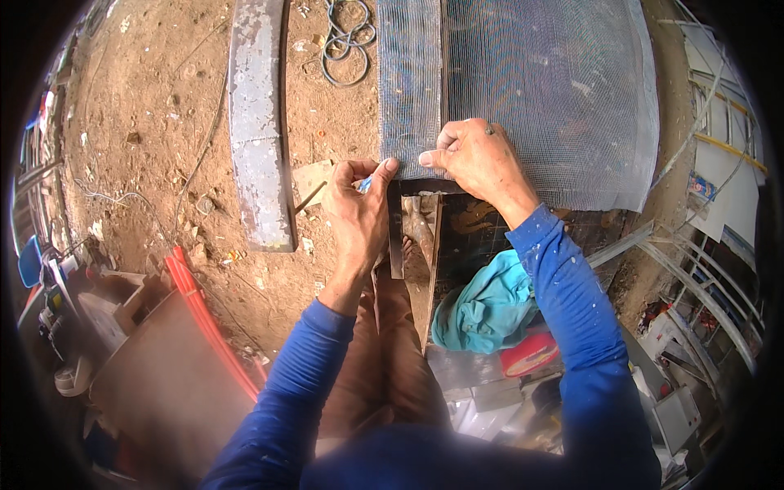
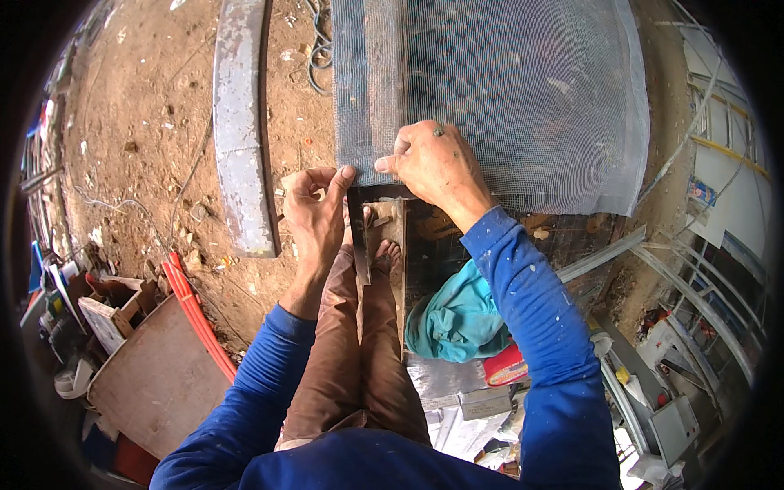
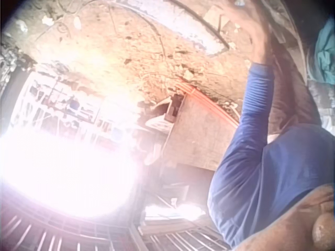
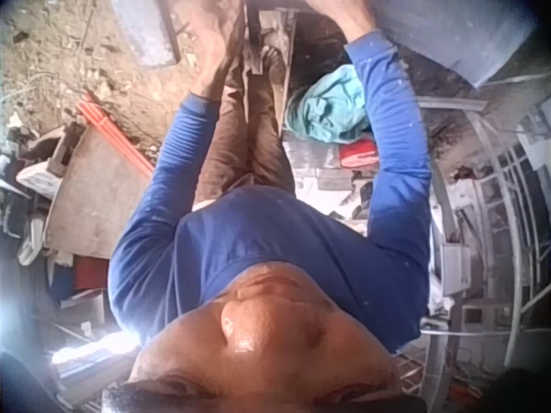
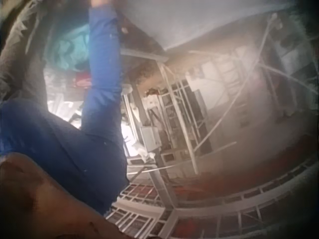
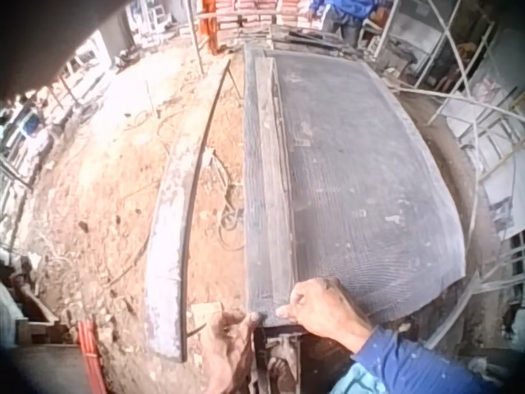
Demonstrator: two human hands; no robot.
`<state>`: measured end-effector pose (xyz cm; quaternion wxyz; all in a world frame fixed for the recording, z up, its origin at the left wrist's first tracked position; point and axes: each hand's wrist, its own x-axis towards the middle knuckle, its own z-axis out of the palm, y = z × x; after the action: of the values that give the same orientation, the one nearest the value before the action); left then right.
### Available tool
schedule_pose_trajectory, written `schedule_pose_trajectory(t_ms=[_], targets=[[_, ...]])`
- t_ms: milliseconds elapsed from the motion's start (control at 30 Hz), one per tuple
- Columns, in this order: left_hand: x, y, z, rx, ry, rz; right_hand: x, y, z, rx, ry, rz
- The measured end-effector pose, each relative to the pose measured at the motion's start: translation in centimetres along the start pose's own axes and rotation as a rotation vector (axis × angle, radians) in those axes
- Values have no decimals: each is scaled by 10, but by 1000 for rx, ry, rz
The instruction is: The person is assembling a window screen by hand, attaching a mesh screen to a metal frame. They fold the edges of the mesh over the frame and press it into the groove to secure it. Another person assists by holding the frame steady.
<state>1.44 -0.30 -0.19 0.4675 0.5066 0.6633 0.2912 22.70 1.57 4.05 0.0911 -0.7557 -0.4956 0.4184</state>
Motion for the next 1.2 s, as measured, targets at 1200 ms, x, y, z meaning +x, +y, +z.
schedule_pose_trajectory(t_ms=[1200], targets=[[-1,-17,1,-136,-357,-133,-21,-7,-1,-137,36,34]])
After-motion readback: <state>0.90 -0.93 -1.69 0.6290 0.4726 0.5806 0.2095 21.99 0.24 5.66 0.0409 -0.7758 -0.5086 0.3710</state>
